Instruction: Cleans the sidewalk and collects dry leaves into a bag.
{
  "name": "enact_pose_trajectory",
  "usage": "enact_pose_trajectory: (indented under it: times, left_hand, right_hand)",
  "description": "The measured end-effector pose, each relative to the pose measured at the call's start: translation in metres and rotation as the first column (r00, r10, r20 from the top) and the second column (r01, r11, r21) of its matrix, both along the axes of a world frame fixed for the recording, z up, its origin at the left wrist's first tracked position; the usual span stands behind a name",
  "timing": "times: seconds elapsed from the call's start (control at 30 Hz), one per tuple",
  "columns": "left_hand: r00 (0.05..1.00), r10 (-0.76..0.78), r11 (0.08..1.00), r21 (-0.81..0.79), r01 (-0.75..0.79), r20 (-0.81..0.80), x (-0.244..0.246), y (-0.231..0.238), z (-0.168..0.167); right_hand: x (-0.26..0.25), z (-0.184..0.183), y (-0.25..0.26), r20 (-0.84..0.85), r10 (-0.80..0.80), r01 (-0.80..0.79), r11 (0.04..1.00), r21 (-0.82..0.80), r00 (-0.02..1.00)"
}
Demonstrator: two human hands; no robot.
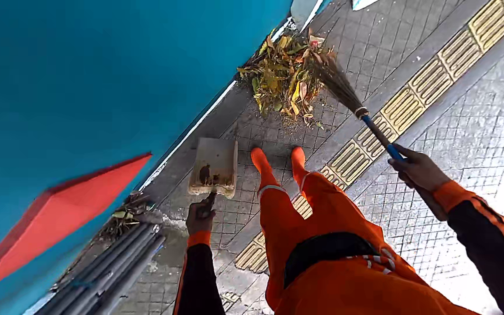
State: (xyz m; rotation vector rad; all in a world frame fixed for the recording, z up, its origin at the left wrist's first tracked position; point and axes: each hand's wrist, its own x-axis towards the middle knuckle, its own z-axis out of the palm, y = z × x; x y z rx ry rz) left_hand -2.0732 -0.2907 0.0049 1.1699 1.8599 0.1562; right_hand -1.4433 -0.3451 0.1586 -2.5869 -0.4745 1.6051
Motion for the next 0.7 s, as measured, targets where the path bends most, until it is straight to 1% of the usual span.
enact_pose_trajectory:
  times: [0.07, 0.13, 0.17, 0.23, 0.27, 0.33, 0.4, 0.43, 0.5, 0.53, 0.63, 0.7]
  left_hand:
    - [0.992, -0.125, 0.992, -0.012, 0.125, 0.009, 0.012, 0.049, -0.031]
    - [0.975, -0.221, 0.974, -0.066, 0.219, -0.025, 0.037, 0.101, -0.051]
    - [0.964, -0.261, 0.962, -0.098, 0.256, -0.051, 0.051, 0.126, -0.061]
    - [0.941, -0.326, 0.941, -0.133, 0.312, -0.097, 0.071, 0.160, -0.081]
    - [0.931, -0.351, 0.934, -0.113, 0.339, -0.104, 0.076, 0.173, -0.095]
    - [0.921, -0.378, 0.926, -0.052, 0.375, -0.097, 0.090, 0.197, -0.113]
    - [0.916, -0.393, 0.919, -0.021, 0.393, -0.080, 0.097, 0.203, -0.113]
    - [0.915, -0.398, 0.917, -0.002, 0.399, -0.067, 0.100, 0.205, -0.113]
    - [0.916, -0.399, 0.916, 0.020, 0.400, -0.038, 0.116, 0.212, -0.114]
    - [0.915, -0.402, 0.915, 0.020, 0.403, -0.030, 0.123, 0.212, -0.115]
    - [0.921, -0.388, 0.921, 0.021, 0.388, -0.025, 0.148, 0.217, -0.126]
    - [0.932, -0.355, 0.935, -0.004, 0.355, -0.072, 0.158, 0.218, -0.135]
  right_hand:
    - [0.023, -0.029, 0.021, 0.123, -0.050, 0.053, 0.998, -0.024, 0.991]
    - [0.046, -0.079, 0.054, 0.218, -0.078, 0.086, 0.996, -0.029, 0.973]
    - [0.055, -0.107, 0.074, 0.240, -0.087, 0.098, 0.995, -0.035, 0.967]
    - [0.060, -0.160, 0.110, 0.228, -0.062, 0.078, 0.995, -0.060, 0.972]
    - [0.055, -0.182, 0.124, 0.198, -0.032, 0.048, 0.996, -0.078, 0.980]
    - [0.041, -0.209, 0.146, 0.115, 0.008, 0.003, 0.995, -0.098, 0.993]
    - [0.024, -0.217, 0.138, 0.043, 0.043, -0.038, 0.992, -0.124, 0.998]
    - [0.021, -0.214, 0.133, 0.017, 0.069, -0.066, 0.988, -0.136, 0.998]
    - [0.030, -0.202, 0.124, -0.014, 0.101, -0.102, 0.986, -0.132, 0.995]
    - [0.036, -0.192, 0.117, -0.005, 0.097, -0.097, 0.988, -0.117, 0.995]
    - [0.051, -0.170, 0.105, 0.077, 0.010, -0.005, 0.998, -0.065, 0.997]
    - [0.050, -0.169, 0.102, 0.062, -0.019, 0.024, 0.997, -0.077, 0.998]
